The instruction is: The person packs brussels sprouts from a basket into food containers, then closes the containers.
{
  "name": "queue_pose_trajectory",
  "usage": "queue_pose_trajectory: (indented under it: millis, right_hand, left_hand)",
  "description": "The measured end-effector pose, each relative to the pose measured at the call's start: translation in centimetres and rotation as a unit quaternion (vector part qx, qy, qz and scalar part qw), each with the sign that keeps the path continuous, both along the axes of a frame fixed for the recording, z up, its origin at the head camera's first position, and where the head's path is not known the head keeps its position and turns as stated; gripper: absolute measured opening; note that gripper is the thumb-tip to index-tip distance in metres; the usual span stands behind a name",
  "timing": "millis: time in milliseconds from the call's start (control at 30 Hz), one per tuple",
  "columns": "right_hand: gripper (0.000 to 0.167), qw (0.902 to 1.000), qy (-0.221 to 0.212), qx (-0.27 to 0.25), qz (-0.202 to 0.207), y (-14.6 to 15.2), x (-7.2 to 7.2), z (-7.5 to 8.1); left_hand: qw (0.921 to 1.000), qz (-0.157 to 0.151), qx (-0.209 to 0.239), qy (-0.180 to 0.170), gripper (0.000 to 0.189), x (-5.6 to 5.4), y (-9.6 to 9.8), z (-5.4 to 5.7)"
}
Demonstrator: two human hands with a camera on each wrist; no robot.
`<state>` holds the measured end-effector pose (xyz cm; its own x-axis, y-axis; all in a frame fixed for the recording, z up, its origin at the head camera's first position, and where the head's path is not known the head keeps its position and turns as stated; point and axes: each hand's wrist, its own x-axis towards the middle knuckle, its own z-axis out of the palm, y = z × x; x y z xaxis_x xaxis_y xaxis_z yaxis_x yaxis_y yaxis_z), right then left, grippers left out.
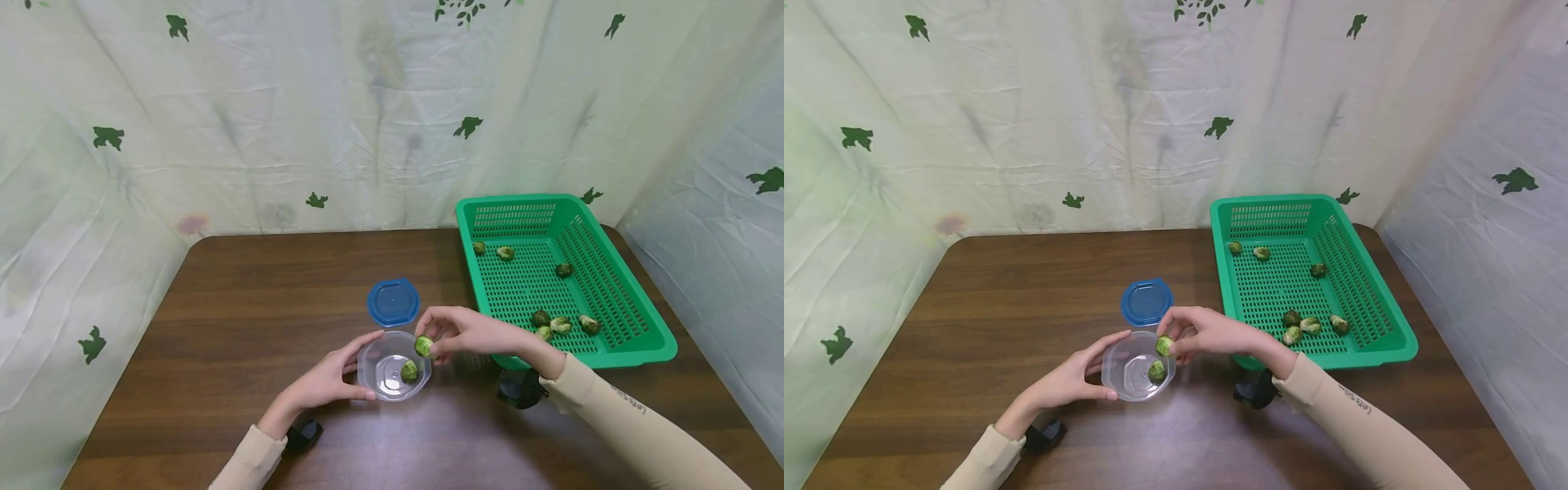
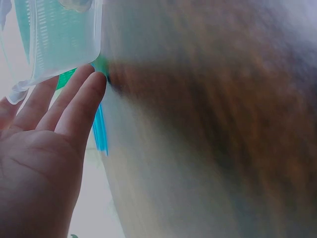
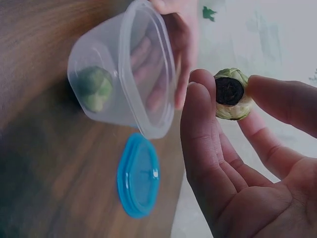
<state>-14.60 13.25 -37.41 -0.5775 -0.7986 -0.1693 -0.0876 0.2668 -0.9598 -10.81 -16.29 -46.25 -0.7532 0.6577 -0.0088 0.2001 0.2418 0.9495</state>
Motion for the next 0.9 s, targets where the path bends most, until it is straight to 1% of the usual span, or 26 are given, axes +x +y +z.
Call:
queue_pose_trajectory:
  millis: [133,267,367,500,667,733,900]
  right_hand:
    - [0.022,0.9998,0.012,0.014,0.009,-0.7,0.2,-0.4]
    - [0.022,0.9993,0.027,0.019,0.017,-1.4,0.3,-0.8]
    - [0.022,0.9991,0.031,0.022,0.02,-2.0,0.3,-1.2]
    - [0.023,0.9981,0.041,0.04,0.024,-2.6,0.4,-1.5]
    - [0.023,0.9947,0.067,0.071,0.031,-3.0,0.5,-1.5]
    - [0.023,0.9935,0.077,0.076,0.033,-3.0,0.6,-1.4]
    - [0.023,0.9946,0.079,0.061,0.027,-2.7,0.5,-1.0]
  left_hand:
    - [1.0,-0.001,-0.002,0.0,0.088,0.0,0.0,0.1]
    - [1.0,-0.003,0.0,0.005,0.088,0.0,0.0,0.1]
    - [0.9999,-0.005,0.003,0.01,0.088,0.0,0.0,0.0]
    - [0.9999,-0.006,0.002,0.012,0.088,-0.1,0.0,-0.1]
    - [0.9999,-0.007,0.0,0.012,0.088,-0.1,-0.1,-0.1]
    - [0.9999,-0.006,-0.003,0.013,0.089,-0.1,-0.1,-0.1]
    - [0.9998,0.002,-0.016,0.007,0.089,-0.1,-0.1,-0.1]
